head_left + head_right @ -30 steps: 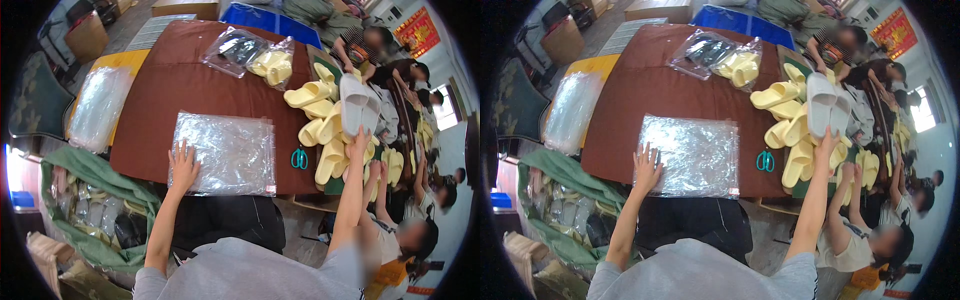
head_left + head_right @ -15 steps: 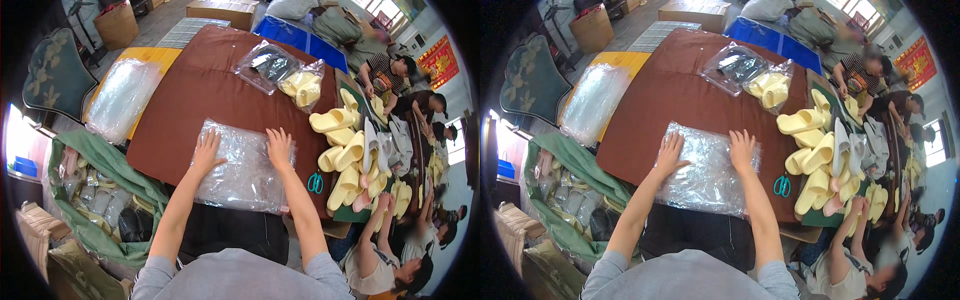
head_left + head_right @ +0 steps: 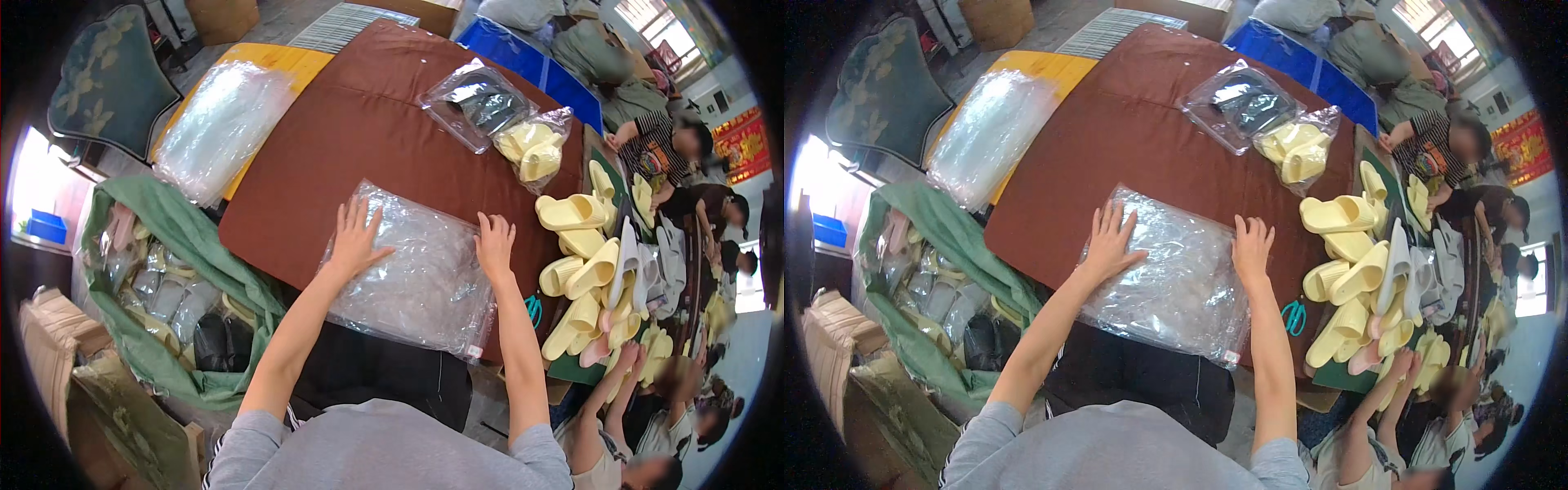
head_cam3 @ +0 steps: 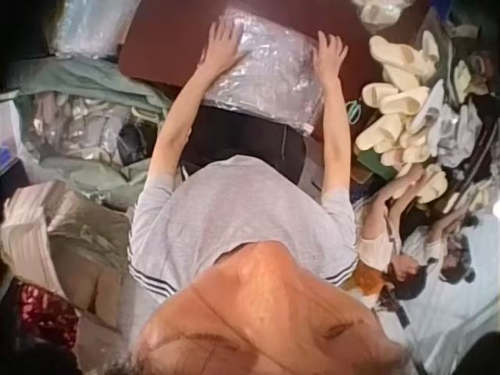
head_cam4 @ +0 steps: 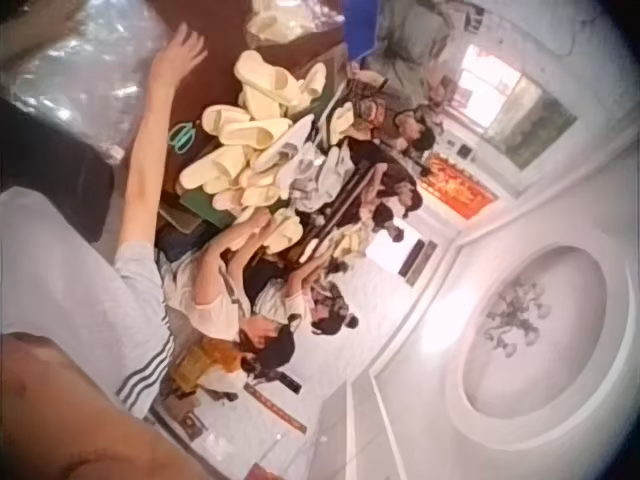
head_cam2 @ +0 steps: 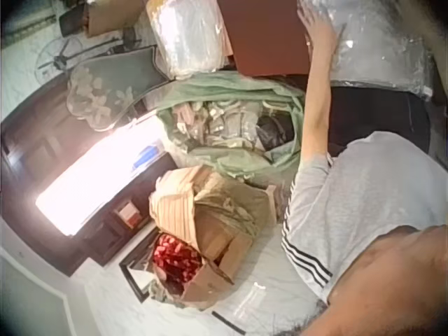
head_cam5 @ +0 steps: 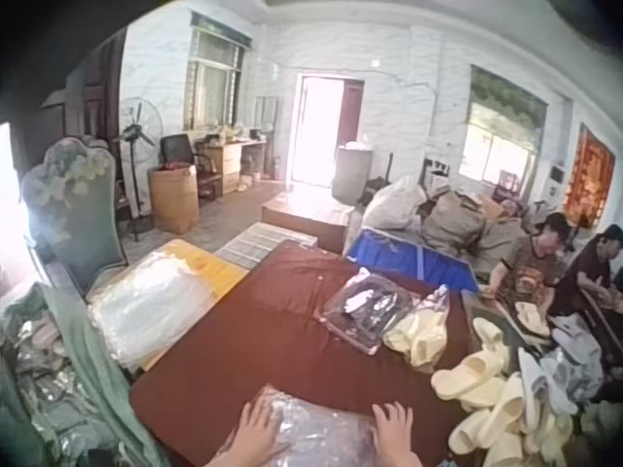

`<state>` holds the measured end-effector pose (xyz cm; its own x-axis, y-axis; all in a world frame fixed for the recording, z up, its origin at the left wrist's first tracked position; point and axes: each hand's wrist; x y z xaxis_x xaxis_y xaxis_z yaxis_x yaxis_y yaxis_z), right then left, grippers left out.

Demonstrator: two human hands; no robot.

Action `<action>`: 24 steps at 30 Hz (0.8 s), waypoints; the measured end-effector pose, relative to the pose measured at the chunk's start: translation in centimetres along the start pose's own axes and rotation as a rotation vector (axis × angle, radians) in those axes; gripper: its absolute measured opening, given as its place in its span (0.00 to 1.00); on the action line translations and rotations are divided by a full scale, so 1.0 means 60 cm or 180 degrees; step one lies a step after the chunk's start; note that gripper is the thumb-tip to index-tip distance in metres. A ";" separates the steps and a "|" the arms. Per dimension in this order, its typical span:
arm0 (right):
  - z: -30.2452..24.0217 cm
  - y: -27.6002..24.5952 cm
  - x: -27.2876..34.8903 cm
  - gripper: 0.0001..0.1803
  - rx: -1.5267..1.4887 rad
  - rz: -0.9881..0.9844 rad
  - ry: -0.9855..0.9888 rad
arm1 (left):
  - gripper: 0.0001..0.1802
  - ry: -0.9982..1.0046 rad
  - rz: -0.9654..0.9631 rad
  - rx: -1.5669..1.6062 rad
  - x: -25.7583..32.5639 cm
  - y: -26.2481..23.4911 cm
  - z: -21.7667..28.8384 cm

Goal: The person packs pairs of slippers into plastic bags by hand.

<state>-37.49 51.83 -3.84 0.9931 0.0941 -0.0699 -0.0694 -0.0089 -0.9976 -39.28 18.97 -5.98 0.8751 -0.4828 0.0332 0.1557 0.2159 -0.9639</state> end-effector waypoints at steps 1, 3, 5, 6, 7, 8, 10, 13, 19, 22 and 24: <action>-0.025 -0.016 0.004 0.25 -0.0015 -0.0001 -0.0055 | 0.45 0.0124 0.0167 0.0118 0.003 -0.008 0.001; -0.067 -0.035 0.015 0.25 -0.0640 0.0042 -0.0638 | 0.42 0.0211 0.0030 -0.0246 0.001 -0.005 0.003; -0.090 -0.007 0.048 0.31 -0.0520 -0.0181 -0.0770 | 0.40 0.0343 0.0200 -0.0139 -0.017 0.011 0.010; -0.110 -0.002 0.059 0.35 -0.0547 -0.0481 -0.0545 | 0.41 0.0266 0.0170 -0.0110 -0.022 0.019 0.007; -0.121 0.002 0.069 0.40 -0.0566 -0.0779 -0.0310 | 0.42 0.0198 0.0140 -0.0078 -0.027 0.029 0.000; -0.106 0.026 0.081 0.45 -0.0703 -0.1060 0.0050 | 0.49 0.0055 -0.0106 -0.0100 -0.031 0.031 -0.001; -0.086 0.049 0.099 0.46 -0.0730 -0.1064 0.0150 | 0.57 -0.0009 -0.0374 0.0047 -0.037 0.026 -0.017; -0.083 0.061 0.096 0.48 -0.0772 -0.1126 0.0177 | 0.64 -0.0164 -0.0526 0.0027 -0.037 0.018 -0.028; -0.082 0.045 0.092 0.50 -0.0706 -0.1254 0.0153 | 0.55 -0.0298 0.0270 0.0111 0.005 -0.004 -0.042; -0.075 0.012 0.089 0.47 -0.0760 -0.1303 0.0078 | 0.46 -0.0356 0.0361 0.0264 0.082 -0.015 -0.020; -0.047 0.001 0.106 0.44 -0.0529 -0.1060 -0.0058 | 0.46 -0.0657 0.0106 0.0435 0.145 -0.016 -0.007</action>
<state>-30.93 49.61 -4.35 0.9568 0.1367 0.2568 0.2749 -0.1361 -0.9518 -32.01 14.18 -4.89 0.9537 -0.2928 0.0687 0.1734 0.3485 -0.9211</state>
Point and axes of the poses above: each hand's wrist, its own x-axis away from the middle knuckle, its own y-axis out of the palm, z = x × y, and after that the axes turned 13 degrees about -z, right-handed
